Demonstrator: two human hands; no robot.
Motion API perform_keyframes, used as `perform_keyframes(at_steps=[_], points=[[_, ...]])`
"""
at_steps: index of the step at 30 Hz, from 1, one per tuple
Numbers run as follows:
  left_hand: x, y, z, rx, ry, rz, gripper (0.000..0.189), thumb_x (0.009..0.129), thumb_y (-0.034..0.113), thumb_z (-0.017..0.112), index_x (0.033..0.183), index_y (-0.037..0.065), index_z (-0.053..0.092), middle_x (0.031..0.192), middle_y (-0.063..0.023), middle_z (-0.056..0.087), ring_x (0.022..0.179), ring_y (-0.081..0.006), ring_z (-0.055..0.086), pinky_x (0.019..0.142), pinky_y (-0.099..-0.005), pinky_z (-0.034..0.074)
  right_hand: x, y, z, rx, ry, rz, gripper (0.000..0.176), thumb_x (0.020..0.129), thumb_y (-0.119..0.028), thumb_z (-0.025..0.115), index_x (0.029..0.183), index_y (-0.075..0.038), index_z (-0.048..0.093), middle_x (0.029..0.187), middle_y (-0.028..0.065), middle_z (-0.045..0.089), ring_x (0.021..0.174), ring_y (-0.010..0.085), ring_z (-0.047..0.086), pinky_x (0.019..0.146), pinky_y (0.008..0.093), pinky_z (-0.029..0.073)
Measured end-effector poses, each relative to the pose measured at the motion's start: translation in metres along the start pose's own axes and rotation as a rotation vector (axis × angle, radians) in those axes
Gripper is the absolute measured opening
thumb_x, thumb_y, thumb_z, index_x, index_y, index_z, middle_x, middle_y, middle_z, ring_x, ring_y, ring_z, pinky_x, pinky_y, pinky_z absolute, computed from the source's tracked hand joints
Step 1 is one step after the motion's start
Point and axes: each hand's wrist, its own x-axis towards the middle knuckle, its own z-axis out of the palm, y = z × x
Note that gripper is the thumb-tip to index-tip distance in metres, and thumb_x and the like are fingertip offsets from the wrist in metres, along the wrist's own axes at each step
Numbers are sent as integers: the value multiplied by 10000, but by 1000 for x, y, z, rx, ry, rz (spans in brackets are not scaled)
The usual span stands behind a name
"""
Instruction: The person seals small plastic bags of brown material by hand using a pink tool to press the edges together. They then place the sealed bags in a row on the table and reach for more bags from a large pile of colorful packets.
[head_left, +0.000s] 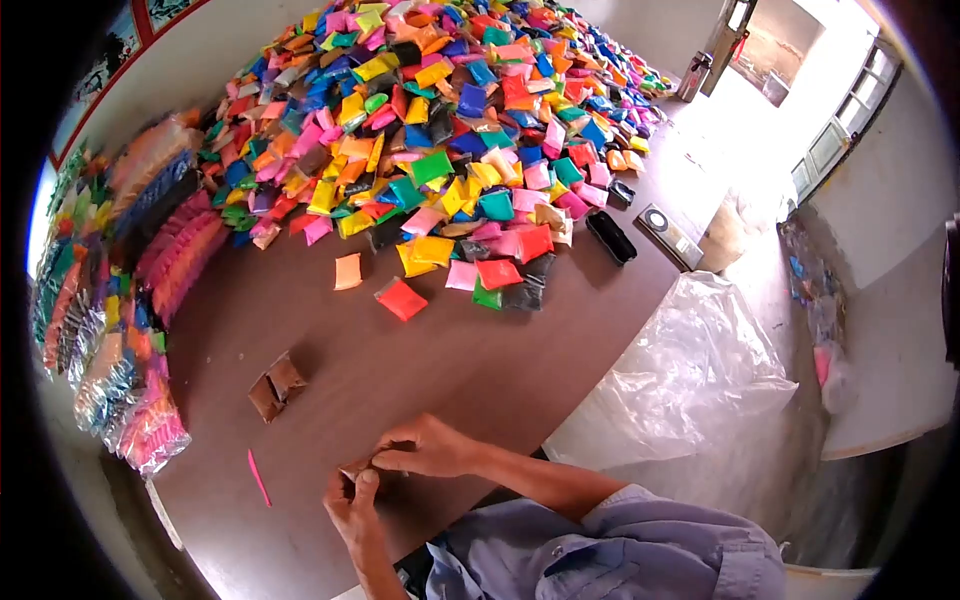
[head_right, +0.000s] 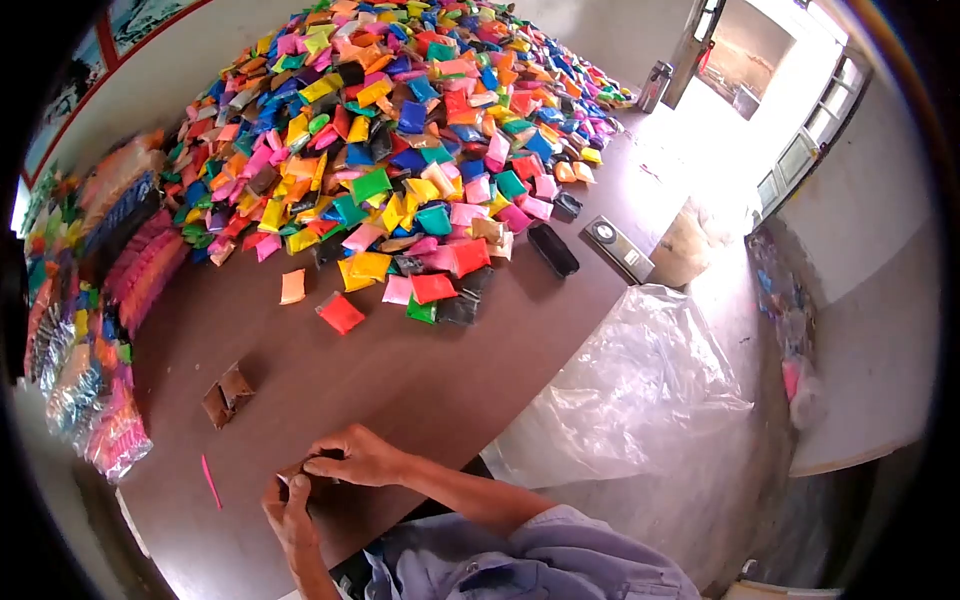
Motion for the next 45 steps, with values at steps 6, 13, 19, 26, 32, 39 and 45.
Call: perform_keyframes(at_steps=[6, 13, 19, 26, 32, 39, 45], points=[[2, -5, -7, 13, -37, 26, 321, 969, 295, 761, 1117, 11, 731, 968, -12, 685, 887, -119, 580, 828, -297, 466, -2, -11, 0, 3, 46, -75, 273, 986, -264, 756, 1097, -16, 779, 841, 63, 751, 767, 115, 669, 707, 319, 550], [-3, -1, -1, -5, 7, -36, 306, 940, 242, 736, 1132, 4, 737, 1006, -27, 689, 951, -132, 588, 898, -305, 469, 0, -4, -3, 98, -8, -27, 210, 1002, -204, 736, 1102, -24, 780, 919, 47, 772, 811, 110, 681, 744, 292, 548], [-7, 29, 12, 125, 92, 27, 240, 924, 186, 725, 1044, -22, 731, 860, 15, 634, 780, -97, 528, 732, -265, 433, -1, -8, 0, 56, -9, -48, 224, 999, -227, 750, 1114, -38, 787, 925, 43, 775, 836, 98, 682, 768, 289, 557], [-11, 3, 5, -163, 70, -198, 141, 962, 158, 752, 899, 52, 683, 885, 45, 653, 821, -66, 567, 732, -253, 435, -7, 8, -4, 239, 44, 108, 157, 1006, -137, 735, 1046, 0, 800, 925, 32, 760, 857, 85, 673, 738, 281, 563], [-14, 6, -1, -230, 53, -168, 204, 985, 211, 751, 1021, 11, 738, 901, 25, 666, 843, -62, 565, 750, -263, 439, -2, 5, -5, 252, 25, 50, 204, 998, -202, 764, 1049, -7, 796, 879, -26, 710, 814, 50, 615, 723, 260, 525], [-18, -3, -14, -53, 67, -117, 269, 986, 213, 769, 1102, -29, 761, 856, 23, 669, 800, -69, 588, 720, -236, 468, -8, -11, 2, 56, -46, 96, 159, 995, -130, 743, 1068, 8, 771, 882, -14, 708, 796, 57, 620, 716, 253, 518], [-10, 6, -10, -9, -11, -160, 274, 980, 216, 795, 1124, -14, 766, 870, 9, 702, 807, -65, 592, 730, -243, 491, -6, -10, 7, 38, -11, 114, 140, 981, -93, 732, 1049, 24, 768, 845, 13, 721, 772, 83, 657, 701, 266, 531]])
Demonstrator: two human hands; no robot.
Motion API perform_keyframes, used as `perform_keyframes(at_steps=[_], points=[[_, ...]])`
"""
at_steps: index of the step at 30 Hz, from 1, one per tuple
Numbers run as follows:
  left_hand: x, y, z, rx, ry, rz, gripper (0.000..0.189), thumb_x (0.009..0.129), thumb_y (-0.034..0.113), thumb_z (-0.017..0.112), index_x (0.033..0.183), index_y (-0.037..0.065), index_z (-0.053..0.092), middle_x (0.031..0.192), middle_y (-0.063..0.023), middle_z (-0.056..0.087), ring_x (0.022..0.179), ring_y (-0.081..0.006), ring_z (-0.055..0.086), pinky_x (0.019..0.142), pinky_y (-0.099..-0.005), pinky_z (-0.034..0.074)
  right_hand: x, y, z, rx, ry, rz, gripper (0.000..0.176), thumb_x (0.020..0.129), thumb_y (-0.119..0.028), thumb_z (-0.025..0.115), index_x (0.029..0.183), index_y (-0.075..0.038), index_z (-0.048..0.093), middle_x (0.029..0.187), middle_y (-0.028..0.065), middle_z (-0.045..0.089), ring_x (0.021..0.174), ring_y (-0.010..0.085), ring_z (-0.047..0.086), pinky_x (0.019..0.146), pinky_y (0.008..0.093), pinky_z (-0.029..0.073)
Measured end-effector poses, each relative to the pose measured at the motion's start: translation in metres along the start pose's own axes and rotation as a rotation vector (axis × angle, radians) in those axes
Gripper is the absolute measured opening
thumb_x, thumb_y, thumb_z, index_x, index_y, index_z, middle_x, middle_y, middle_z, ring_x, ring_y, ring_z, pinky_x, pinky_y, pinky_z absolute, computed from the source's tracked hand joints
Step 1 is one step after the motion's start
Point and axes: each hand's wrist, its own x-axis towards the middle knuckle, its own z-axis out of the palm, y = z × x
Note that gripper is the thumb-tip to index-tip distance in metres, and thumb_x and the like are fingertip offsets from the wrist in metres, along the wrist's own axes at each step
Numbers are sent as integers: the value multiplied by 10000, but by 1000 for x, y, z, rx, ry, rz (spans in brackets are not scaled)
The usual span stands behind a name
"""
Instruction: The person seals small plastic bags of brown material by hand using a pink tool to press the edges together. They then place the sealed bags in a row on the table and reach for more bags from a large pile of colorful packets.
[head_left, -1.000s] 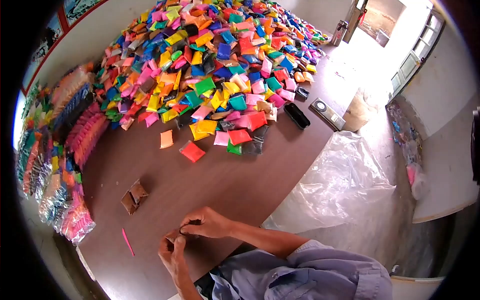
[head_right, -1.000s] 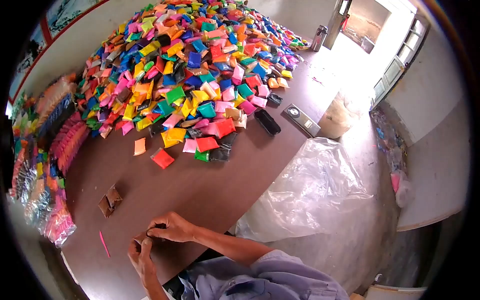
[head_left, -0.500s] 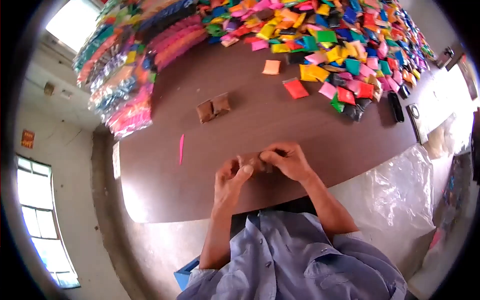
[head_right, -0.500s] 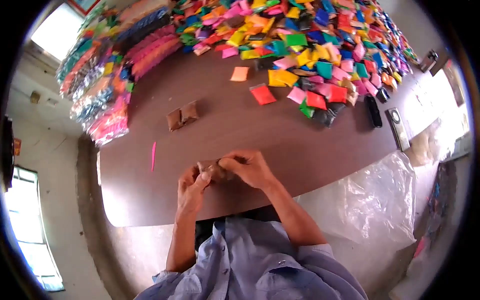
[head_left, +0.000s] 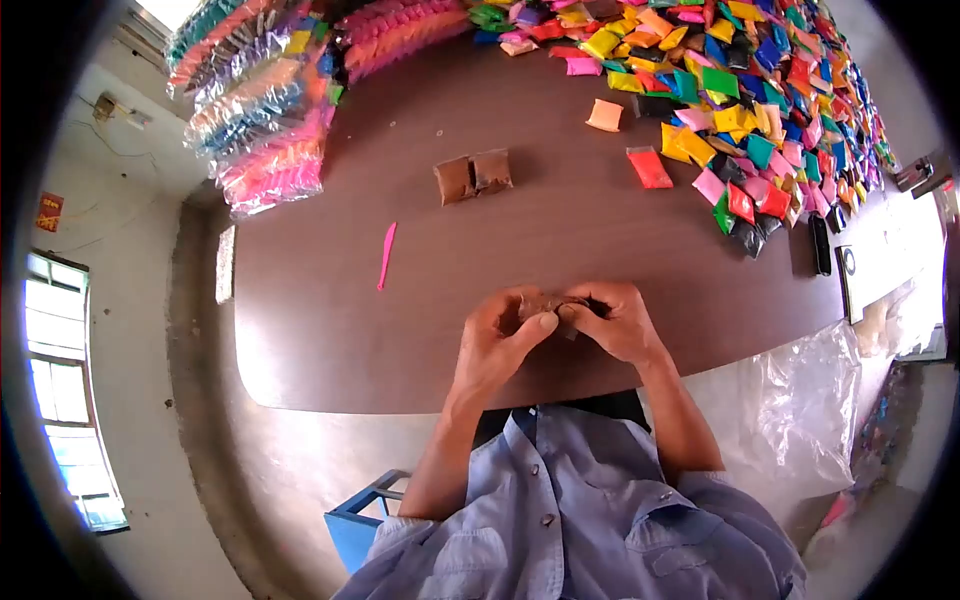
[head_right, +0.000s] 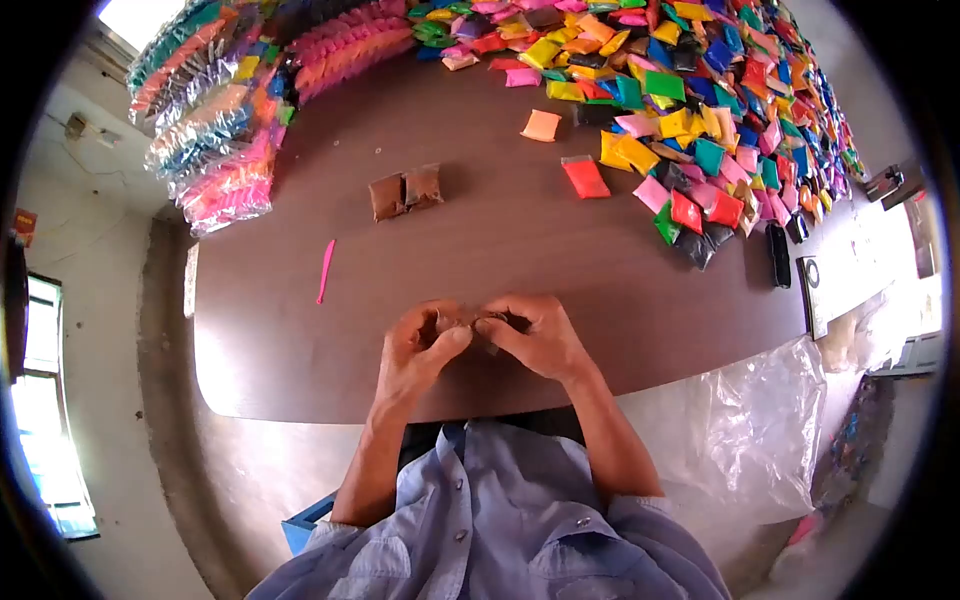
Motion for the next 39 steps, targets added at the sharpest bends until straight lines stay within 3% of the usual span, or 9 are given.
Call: perform_keyframes(at_steps=[10, 17, 19, 22, 28, 32, 34, 36, 39], points=[[18, -24, -9, -33, -70, 223, 190, 993, 143, 782, 1118, 1, 776, 852, 18, 707, 813, -75, 594, 760, -272, 514, 1, -5, 8, -95, -12, -73, 146, 964, -68, 736, 1077, 24, 752, 861, 24, 715, 772, 93, 649, 706, 266, 532], [16, -13, -7, -52, 2, 172, 248, 968, 186, 816, 1097, -20, 765, 815, -4, 692, 777, -97, 596, 740, -287, 517, -3, 0, 7, -78, 82, -72, 192, 972, -67, 750, 1144, 18, 741, 927, 1, 687, 815, 80, 632, 717, 250, 520], [17, -7, -15, 86, -121, 74, 234, 956, 173, 812, 1086, -11, 746, 877, 7, 681, 834, -93, 594, 772, -278, 495, -3, -3, 5, -30, 86, -30, 202, 977, -75, 754, 1154, 19, 738, 935, 1, 682, 829, 80, 629, 723, 249, 518], [23, -13, -16, 81, -105, 137, 269, 965, 198, 818, 1064, -35, 728, 792, -2, 635, 763, -104, 554, 710, -300, 499, 2, -6, 3, -72, 57, -26, 221, 991, -93, 747, 1177, 24, 728, 932, 7, 678, 824, 83, 625, 722, 250, 518], [52, -5, -12, 120, -121, 187, 191, 970, 145, 789, 1047, -16, 721, 798, 1, 634, 773, -101, 545, 709, -297, 489, 28, -23, -10, -82, 2, -28, 232, 1000, -113, 735, 1181, 31, 726, 931, 3, 678, 801, 79, 623, 711, 250, 522], [87, 9, 1, 54, -210, 201, 203, 965, 150, 796, 1080, -5, 737, 806, 15, 643, 782, -91, 555, 708, -292, 486, 50, -15, -31, -128, 117, -109, 220, 993, -116, 734, 1149, 39, 731, 923, 9, 681, 794, 71, 619, 710, 255, 523], [97, 20, 8, -6, -177, 71, 176, 960, 145, 787, 1046, -3, 751, 904, 24, 673, 875, -70, 580, 783, -275, 489, 57, -10, -38, -128, 130, -143, 216, 988, -109, 730, 1143, 41, 732, 922, 16, 686, 792, 70, 619, 708, 255, 522], [110, 9, 6, 36, -207, 115, 175, 963, 143, 784, 1053, -5, 752, 911, 18, 686, 881, -73, 591, 795, -275, 498, 59, -8, -38, -277, 179, -85, 214, 978, -87, 715, 1149, 40, 732, 905, 29, 697, 796, 71, 625, 706, 253, 516], [124, -8, 5, 28, -238, 206, 191, 963, 158, 797, 1042, -11, 755, 861, 16, 678, 827, -70, 573, 747, -275, 490, 58, -3, -26, -150, 222, -145, 211, 971, -83, 709, 1142, 38, 732, 888, 32, 702, 795, 71, 621, 703, 254, 511]])
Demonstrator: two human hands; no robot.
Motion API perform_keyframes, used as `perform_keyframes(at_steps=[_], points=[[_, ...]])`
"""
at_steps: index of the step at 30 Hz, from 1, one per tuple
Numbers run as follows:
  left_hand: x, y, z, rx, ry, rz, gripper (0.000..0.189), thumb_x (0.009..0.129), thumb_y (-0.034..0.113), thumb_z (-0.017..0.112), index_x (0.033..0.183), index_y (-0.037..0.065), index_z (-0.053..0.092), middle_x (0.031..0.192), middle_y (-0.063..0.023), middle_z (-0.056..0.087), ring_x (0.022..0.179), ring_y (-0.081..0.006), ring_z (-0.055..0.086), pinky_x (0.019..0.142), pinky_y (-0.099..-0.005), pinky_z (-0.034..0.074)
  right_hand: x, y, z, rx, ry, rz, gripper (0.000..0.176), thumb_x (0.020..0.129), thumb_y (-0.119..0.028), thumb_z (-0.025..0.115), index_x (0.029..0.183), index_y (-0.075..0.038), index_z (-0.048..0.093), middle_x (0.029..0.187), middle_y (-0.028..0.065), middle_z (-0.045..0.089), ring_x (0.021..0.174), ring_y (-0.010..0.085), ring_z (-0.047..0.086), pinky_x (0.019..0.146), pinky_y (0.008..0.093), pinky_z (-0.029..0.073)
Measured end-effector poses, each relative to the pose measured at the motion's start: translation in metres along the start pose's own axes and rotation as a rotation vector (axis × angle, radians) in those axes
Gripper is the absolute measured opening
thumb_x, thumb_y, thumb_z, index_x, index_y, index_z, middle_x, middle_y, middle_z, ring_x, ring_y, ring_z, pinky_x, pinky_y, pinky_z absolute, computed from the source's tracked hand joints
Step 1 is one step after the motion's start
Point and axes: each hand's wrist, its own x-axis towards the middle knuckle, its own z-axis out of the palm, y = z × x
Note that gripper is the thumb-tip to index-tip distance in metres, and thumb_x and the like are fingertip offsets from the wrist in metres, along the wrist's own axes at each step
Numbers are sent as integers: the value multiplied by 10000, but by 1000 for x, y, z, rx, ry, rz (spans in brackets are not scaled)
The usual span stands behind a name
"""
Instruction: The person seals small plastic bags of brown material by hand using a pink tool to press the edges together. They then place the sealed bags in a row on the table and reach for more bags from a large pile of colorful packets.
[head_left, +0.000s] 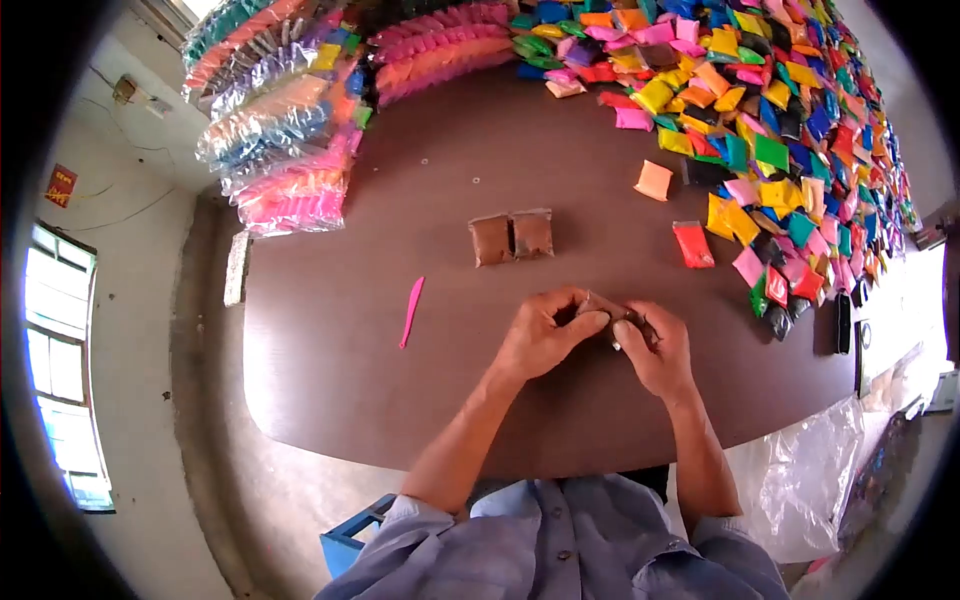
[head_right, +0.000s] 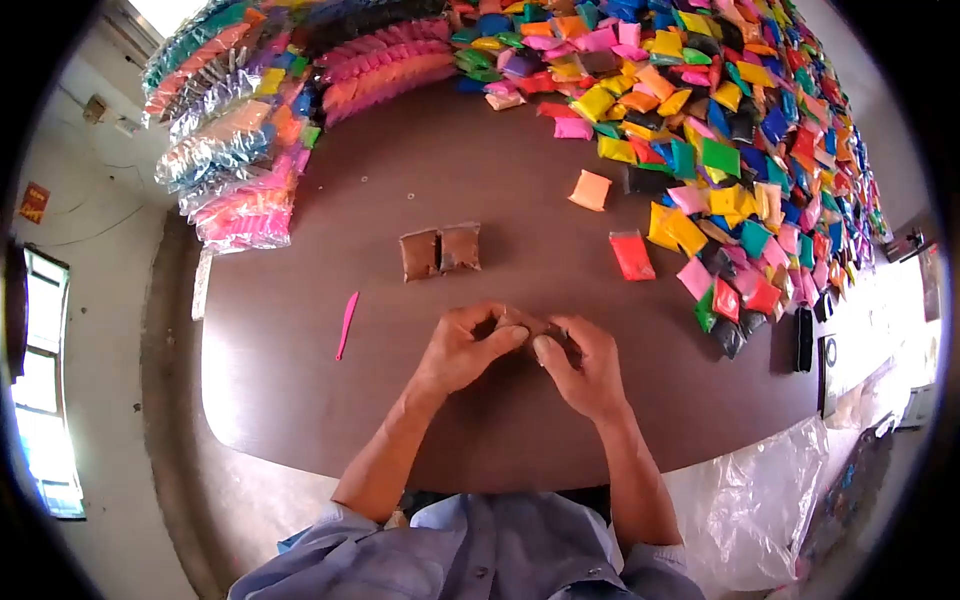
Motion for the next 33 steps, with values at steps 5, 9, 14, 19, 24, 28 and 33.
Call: perform_keyframes(at_steps=[5, 9, 14, 19, 24, 28, 33], points=[[-6, 5, -4, 97, 15, -22, 214, 956, 177, 818, 1019, -18, 755, 804, 12, 665, 769, -67, 546, 678, -279, 474, 3, -5, -4, -107, -19, 14, 208, 976, -85, 712, 1145, 36, 728, 894, 30, 705, 811, 74, 631, 722, 254, 521], [-7, 13, 2, 15, 27, 17, 243, 947, 186, 832, 1063, -11, 750, 839, -10, 694, 801, -78, 597, 725, -287, 521, 1, 15, -6, 22, 18, 44, 199, 1002, -75, 707, 1157, 49, 717, 913, 18, 710, 839, 65, 632, 737, 240, 522], [-6, 10, -1, 61, 24, 2, 270, 939, 175, 840, 1116, -6, 748, 861, -14, 706, 803, -86, 626, 727, -300, 547, 1, 9, -8, 28, 14, 36, 203, 1008, -71, 706, 1163, 61, 706, 933, 5, 699, 838, 56, 611, 730, 234, 513], [-7, 4, -7, 70, -27, -75, 247, 958, 164, 816, 1104, -18, 736, 902, -31, 723, 840, -78, 632, 756, -291, 539, 2, 0, -5, -60, -18, 42, 222, 995, -91, 716, 1162, 56, 711, 949, 2, 693, 837, 54, 604, 732, 237, 514], [-8, 11, -2, 24, -54, -65, 269, 955, 140, 813, 1163, -12, 734, 931, -20, 741, 885, -78, 652, 815, -281, 549, 1, 13, -8, -47, 0, 51, 221, 981, -81, 725, 1165, 41, 729, 931, 9, 714, 846, 57, 620, 739, 242, 519], [-6, 16, -1, 0, -26, -20, 264, 960, 146, 805, 1162, -13, 747, 979, -21, 760, 941, -80, 668, 861, -276, 552, 0, 15, -9, -29, -41, 49, 200, 988, -43, 712, 1170, 36, 735, 933, 8, 724, 840, 60, 636, 739, 246, 529], [-6, 10, -2, -61, 15, -47, 191, 983, 96, 771, 1143, -9, 756, 997, -38, 778, 941, -95, 681, 857, -265, 554, 2, 1, -2, -12, -59, 59, 230, 972, -69, 741, 1174, 42, 731, 937, 16, 733, 825, 64, 647, 721, 251, 543]])
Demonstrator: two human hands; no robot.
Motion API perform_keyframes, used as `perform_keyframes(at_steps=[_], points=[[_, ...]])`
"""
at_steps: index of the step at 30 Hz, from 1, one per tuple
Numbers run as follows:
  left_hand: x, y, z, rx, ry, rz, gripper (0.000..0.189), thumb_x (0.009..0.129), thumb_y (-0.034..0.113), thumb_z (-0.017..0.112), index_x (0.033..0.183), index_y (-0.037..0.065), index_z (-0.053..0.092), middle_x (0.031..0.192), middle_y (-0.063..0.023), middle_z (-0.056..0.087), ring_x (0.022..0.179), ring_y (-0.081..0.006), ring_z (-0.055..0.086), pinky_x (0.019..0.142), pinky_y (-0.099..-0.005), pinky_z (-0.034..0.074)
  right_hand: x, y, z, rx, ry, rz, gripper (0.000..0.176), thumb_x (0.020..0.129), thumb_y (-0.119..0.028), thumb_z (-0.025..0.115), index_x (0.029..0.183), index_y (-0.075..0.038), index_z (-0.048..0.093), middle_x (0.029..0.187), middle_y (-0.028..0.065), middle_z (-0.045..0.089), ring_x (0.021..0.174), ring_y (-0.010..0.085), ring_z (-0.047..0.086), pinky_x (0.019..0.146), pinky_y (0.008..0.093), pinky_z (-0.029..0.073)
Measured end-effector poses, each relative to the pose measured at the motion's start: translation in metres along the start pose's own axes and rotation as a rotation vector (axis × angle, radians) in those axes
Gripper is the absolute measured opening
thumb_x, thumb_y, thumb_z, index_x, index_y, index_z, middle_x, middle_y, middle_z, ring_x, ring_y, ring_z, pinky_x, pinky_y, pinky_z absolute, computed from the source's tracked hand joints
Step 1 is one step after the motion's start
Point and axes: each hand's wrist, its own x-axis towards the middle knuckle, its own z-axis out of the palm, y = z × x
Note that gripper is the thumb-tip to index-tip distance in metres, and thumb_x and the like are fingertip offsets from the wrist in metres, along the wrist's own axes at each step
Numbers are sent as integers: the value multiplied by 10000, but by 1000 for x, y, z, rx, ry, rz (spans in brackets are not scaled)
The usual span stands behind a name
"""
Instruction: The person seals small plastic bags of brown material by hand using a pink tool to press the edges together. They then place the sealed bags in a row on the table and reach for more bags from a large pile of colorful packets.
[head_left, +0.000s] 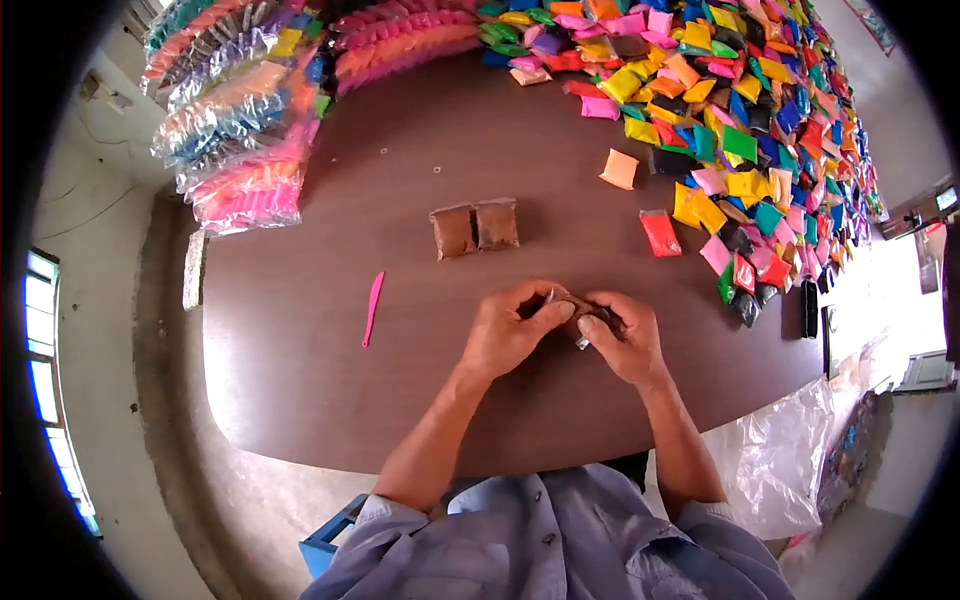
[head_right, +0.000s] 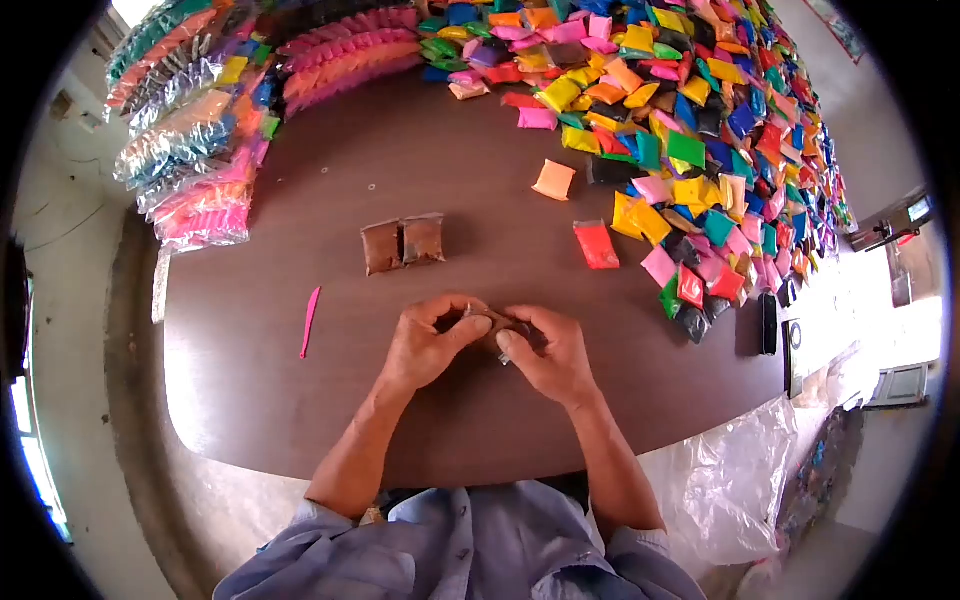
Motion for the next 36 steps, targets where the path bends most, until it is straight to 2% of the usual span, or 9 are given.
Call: perform_keyframes(at_steps=[11, 13, 15, 17, 22, 28, 32, 34, 36], points=[[-3, 12, 3, 72, -17, 27, 221, 992, 126, 779, 1169, 0, 734, 973, -32, 757, 897, -103, 663, 821, -290, 551, -1, 17, -6, -25, 66, -2, 234, 974, -98, 749, 1166, 35, 734, 892, 17, 731, 809, 51, 643, 702, 247, 542], [-3, 8, -1, 159, -45, 55, 234, 991, 134, 786, 1177, 2, 731, 963, -28, 749, 894, -104, 655, 816, -294, 548, 0, 11, -3, -5, 56, -43, 220, 980, -103, 746, 1152, 34, 733, 882, 9, 725, 800, 44, 633, 692, 244, 530], [0, -2, -2, -11, -63, 35, 239, 990, 148, 795, 1159, -8, 730, 943, -14, 733, 880, -97, 639, 800, -294, 540, 1, 2, -2, -5, 32, 3, 221, 977, -115, 754, 1140, 31, 734, 870, 7, 716, 795, 43, 624, 685, 245, 523], [-1, -2, -3, 12, -39, 17, 243, 991, 155, 798, 1151, -14, 727, 941, -10, 729, 879, -94, 635, 799, -293, 537, 2, -5, -1, -4, 11, 48, 222, 974, -128, 762, 1128, 29, 734, 857, 5, 706, 790, 42, 616, 678, 246, 517], [-3, -1, -3, 35, -14, -4, 245, 995, 169, 797, 1129, -21, 722, 941, -6, 719, 886, -88, 633, 803, -295, 536, 2, 1, -4, -88, -56, -23, 257, 954, -197, 800, 1082, 16, 735, 831, 5, 682, 758, 49, 610, 654, 256, 508], [-2, 4, 2, 7, -25, 54, 306, 998, 214, 804, 1166, -19, 700, 958, -10, 711, 888, -95, 633, 809, -289, 538, 0, 5, -5, -46, 7, 25, 241, 967, -192, 796, 1077, 14, 737, 814, -3, 661, 738, 41, 570, 630, 259, 478], [-1, 0, -2, -1, -53, 0, 324, 1000, 218, 802, 1172, -34, 690, 957, -20, 709, 890, -103, 640, 816, -288, 545, 2, -2, -4, -43, 23, -39, 227, 970, -166, 788, 1104, 10, 740, 806, -16, 649, 715, 38, 552, 625, 252, 469], [0, -3, -3, -15, -73, -16, 316, 1000, 214, 801, 1160, -37, 694, 953, -21, 709, 886, -104, 641, 812, -288, 547, 3, -3, -7, -86, -48, -42, 234, 966, -144, 784, 1140, 6, 740, 814, -24, 651, 729, 36, 563, 639, 250, 481], [-1, -8, -3, -12, 6, -18, 286, 997, 205, 803, 1135, -26, 704, 941, -14, 701, 863, -101, 635, 779, -280, 538, 1, -6, -3, -104, -49, -54, 239, 963, -136, 782, 1152, 5, 739, 816, -26, 648, 732, 36, 562, 645, 251, 483]])
